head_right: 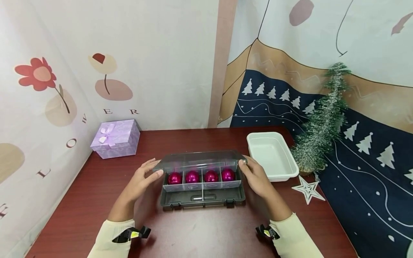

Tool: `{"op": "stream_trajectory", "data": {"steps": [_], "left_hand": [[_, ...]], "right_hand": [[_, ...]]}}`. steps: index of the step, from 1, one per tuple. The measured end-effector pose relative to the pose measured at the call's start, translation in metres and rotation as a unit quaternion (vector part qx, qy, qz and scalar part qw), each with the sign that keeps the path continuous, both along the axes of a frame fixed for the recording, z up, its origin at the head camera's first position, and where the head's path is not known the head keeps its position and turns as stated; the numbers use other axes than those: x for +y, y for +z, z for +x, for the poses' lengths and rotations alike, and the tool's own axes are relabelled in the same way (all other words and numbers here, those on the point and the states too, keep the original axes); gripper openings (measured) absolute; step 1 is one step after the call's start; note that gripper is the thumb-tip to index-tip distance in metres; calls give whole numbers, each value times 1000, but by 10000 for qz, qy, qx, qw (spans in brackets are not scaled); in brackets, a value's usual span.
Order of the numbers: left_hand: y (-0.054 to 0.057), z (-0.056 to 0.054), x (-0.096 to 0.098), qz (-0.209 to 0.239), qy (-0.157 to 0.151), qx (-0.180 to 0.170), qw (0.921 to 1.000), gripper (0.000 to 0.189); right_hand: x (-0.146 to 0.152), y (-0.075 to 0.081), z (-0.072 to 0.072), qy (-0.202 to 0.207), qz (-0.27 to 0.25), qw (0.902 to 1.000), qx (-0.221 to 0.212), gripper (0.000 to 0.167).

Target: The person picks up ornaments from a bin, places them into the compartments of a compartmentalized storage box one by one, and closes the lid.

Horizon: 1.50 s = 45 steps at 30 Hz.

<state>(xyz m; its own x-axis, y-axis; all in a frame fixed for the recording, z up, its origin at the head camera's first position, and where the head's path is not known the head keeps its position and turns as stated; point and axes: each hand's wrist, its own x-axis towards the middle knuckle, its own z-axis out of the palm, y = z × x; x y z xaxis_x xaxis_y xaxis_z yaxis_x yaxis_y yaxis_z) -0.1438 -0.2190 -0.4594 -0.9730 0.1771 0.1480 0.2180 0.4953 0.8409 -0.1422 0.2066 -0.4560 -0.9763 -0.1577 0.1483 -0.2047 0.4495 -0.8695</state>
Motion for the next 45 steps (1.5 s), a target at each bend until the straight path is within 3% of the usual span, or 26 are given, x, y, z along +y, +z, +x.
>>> {"op": "stream_trajectory", "data": {"steps": [10,17,21,28,38,41,45], "left_hand": [[-28,19,2,365,-140,777,9962,68],[-46,33,0,451,-21,646,9969,81],[-55,34,1,459,32,574,9973,83],[-73,29,-2,435,-216,930,9945,74],[-78,26,-3,-178,-318,912,9952,67],[-79,27,-3,-280,-314,881,9952,66],[-79,27,-1,-333,-244,975,9944,62]], "right_hand": [[10,-16,22,385,188,9965,724,52],[14,-35,32,817,-124,9926,891,55],[14,-43,34,724,102,9914,1090,59],[12,-58,32,498,422,9910,1165,63],[10,-62,29,239,277,9957,853,72],[9,-66,28,212,246,9948,968,77],[9,-72,26,291,294,9890,1418,62]]}}
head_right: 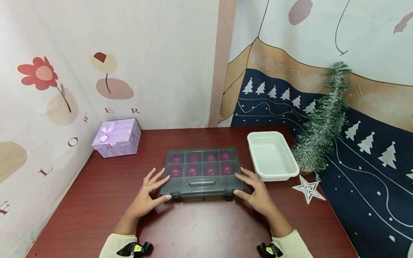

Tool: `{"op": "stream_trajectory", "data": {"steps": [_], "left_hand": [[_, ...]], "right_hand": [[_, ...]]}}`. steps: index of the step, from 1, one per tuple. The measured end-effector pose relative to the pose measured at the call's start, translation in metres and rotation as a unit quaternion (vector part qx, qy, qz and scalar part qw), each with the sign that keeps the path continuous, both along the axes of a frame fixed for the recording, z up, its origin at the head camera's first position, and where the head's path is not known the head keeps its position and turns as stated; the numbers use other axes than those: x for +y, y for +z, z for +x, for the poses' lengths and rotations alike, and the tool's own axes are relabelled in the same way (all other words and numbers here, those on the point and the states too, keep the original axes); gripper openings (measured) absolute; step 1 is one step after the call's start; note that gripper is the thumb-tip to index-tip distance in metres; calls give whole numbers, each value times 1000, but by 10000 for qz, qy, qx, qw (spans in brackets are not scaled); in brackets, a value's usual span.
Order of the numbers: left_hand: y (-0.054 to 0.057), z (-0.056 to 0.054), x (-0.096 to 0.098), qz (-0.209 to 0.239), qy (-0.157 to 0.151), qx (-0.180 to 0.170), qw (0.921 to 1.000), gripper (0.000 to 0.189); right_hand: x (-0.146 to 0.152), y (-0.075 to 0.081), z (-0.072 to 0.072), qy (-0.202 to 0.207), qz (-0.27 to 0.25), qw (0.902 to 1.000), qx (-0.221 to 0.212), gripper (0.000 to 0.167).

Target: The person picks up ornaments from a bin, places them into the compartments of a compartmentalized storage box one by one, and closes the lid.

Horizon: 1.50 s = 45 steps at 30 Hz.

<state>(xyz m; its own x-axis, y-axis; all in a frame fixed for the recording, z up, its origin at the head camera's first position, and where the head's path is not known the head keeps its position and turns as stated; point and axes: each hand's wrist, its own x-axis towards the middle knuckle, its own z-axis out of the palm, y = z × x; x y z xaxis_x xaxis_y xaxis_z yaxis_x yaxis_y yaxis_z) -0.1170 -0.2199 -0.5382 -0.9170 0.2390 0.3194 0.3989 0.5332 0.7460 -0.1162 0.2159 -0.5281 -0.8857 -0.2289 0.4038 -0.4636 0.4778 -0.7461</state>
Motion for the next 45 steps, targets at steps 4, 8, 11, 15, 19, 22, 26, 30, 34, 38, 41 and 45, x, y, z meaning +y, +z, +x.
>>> {"op": "stream_trajectory", "data": {"steps": [4,8,11,15,19,22,26,30,34,38,41,45], "left_hand": [[0,-1,2,-43,137,167,9998,49],[0,-1,5,-45,154,386,9991,40],[-2,0,6,29,8,588,9983,32],[-6,2,8,202,-256,756,9966,25],[-9,3,9,146,-359,816,9959,24],[-10,3,8,-43,-475,835,9954,26],[-11,4,6,-148,-610,889,9941,38],[-14,2,8,-131,-545,1135,9920,44],[-18,0,10,-174,-405,1418,9889,45],[-20,-1,11,-202,-330,1479,9882,46],[-19,-1,11,-229,-383,1458,9883,46],[-16,-2,8,-282,-509,1430,9880,46]], "right_hand": [[-1,-5,-2,294,-160,9976,613,38],[-4,-9,-5,795,-591,9903,977,32],[-5,-13,-6,1040,-780,9860,1045,32],[-5,-18,-6,1150,-880,9847,969,31],[-3,-21,-7,1181,-943,9845,891,31],[-1,-25,-7,1287,-1009,9832,816,36],[-1,-28,-9,1337,-1035,9825,779,44],[-5,-31,-10,1197,-963,9827,1035,47],[-10,-31,-10,1031,-809,9815,1396,47],[-13,-31,-10,914,-766,9832,1381,47],[-12,-32,-9,874,-776,9850,1268,49],[-10,-32,-9,928,-814,9849,1217,49]]}}
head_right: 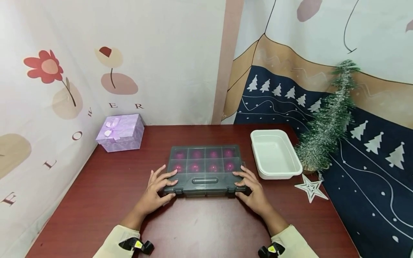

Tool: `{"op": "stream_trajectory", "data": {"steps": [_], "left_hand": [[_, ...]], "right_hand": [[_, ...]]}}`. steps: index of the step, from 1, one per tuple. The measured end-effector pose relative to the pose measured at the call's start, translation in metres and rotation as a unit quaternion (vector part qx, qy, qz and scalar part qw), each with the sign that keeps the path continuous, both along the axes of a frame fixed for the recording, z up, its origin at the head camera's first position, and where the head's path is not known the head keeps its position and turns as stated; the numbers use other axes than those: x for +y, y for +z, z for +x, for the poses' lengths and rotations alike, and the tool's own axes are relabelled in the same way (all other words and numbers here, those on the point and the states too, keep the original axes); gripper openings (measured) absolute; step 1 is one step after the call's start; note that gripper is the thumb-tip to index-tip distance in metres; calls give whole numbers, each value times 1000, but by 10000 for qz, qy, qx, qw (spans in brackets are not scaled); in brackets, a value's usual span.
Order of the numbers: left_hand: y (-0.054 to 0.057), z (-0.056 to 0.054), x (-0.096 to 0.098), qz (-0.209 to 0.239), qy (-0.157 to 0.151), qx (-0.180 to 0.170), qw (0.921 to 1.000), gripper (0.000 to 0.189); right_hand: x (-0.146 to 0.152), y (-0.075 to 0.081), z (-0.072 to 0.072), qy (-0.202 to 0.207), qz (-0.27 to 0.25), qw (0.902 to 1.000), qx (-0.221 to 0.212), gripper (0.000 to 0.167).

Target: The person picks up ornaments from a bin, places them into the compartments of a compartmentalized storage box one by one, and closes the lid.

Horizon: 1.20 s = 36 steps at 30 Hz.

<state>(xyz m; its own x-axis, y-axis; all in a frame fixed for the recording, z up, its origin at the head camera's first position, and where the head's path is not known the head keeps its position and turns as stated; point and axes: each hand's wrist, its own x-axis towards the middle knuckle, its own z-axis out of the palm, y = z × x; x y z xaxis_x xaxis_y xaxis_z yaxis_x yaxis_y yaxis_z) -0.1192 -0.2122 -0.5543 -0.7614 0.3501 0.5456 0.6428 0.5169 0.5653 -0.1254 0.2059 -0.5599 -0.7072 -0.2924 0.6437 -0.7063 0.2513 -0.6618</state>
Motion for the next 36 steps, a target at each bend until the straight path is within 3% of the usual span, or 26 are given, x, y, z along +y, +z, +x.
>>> {"op": "stream_trajectory", "data": {"steps": [8,17,28,36], "left_hand": [[2,-1,-7,-118,-221,-126,9996,47],[-6,-4,3,-151,79,420,9990,47],[-1,-3,-5,-333,-142,119,9993,60],[-1,-1,-3,-155,-135,114,9997,41]], "right_hand": [[4,-1,-1,98,85,9990,-434,47],[5,1,-1,195,-22,9992,-338,46],[4,4,1,199,-39,9985,-499,43],[4,2,1,124,-30,9988,-462,36]]}}
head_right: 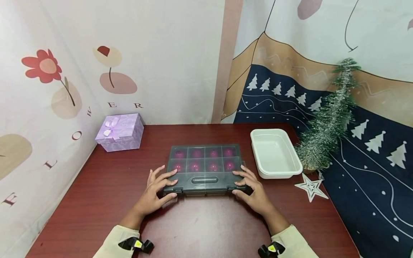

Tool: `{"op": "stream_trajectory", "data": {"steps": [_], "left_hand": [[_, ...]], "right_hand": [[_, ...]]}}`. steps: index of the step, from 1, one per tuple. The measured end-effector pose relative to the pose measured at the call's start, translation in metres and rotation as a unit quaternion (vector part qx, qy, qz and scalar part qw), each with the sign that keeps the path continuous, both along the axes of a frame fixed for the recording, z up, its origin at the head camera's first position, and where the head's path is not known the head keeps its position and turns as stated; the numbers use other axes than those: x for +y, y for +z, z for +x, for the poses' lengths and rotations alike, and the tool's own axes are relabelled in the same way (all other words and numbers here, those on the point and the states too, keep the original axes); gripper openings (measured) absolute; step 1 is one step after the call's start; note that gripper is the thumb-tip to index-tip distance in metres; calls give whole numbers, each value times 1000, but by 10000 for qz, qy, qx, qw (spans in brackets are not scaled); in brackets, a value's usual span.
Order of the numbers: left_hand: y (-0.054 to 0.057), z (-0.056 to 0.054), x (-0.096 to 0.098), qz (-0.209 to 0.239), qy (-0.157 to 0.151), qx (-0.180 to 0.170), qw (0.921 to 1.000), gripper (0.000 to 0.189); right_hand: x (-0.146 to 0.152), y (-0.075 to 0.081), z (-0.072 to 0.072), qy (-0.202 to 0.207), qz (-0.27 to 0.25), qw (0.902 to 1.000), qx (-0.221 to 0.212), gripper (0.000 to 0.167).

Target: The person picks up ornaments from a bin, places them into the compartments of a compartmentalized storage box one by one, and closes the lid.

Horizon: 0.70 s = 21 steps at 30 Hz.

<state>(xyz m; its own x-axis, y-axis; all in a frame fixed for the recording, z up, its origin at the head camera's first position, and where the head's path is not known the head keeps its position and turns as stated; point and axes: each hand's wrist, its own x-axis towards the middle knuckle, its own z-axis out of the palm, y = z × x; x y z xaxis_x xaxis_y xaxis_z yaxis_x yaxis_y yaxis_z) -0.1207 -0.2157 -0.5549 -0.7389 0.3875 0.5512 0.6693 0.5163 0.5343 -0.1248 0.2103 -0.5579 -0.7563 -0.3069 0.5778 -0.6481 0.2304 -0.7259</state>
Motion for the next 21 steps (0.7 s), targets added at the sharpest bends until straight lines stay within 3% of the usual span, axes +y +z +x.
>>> {"op": "stream_trajectory", "data": {"steps": [12,21], "left_hand": [[1,1,6,55,330,-29,9994,30],[0,3,8,82,443,-60,9990,27]], "right_hand": [[-3,1,3,-138,-63,9998,-155,34],[-6,-1,2,-271,-134,9995,36,33]]}}
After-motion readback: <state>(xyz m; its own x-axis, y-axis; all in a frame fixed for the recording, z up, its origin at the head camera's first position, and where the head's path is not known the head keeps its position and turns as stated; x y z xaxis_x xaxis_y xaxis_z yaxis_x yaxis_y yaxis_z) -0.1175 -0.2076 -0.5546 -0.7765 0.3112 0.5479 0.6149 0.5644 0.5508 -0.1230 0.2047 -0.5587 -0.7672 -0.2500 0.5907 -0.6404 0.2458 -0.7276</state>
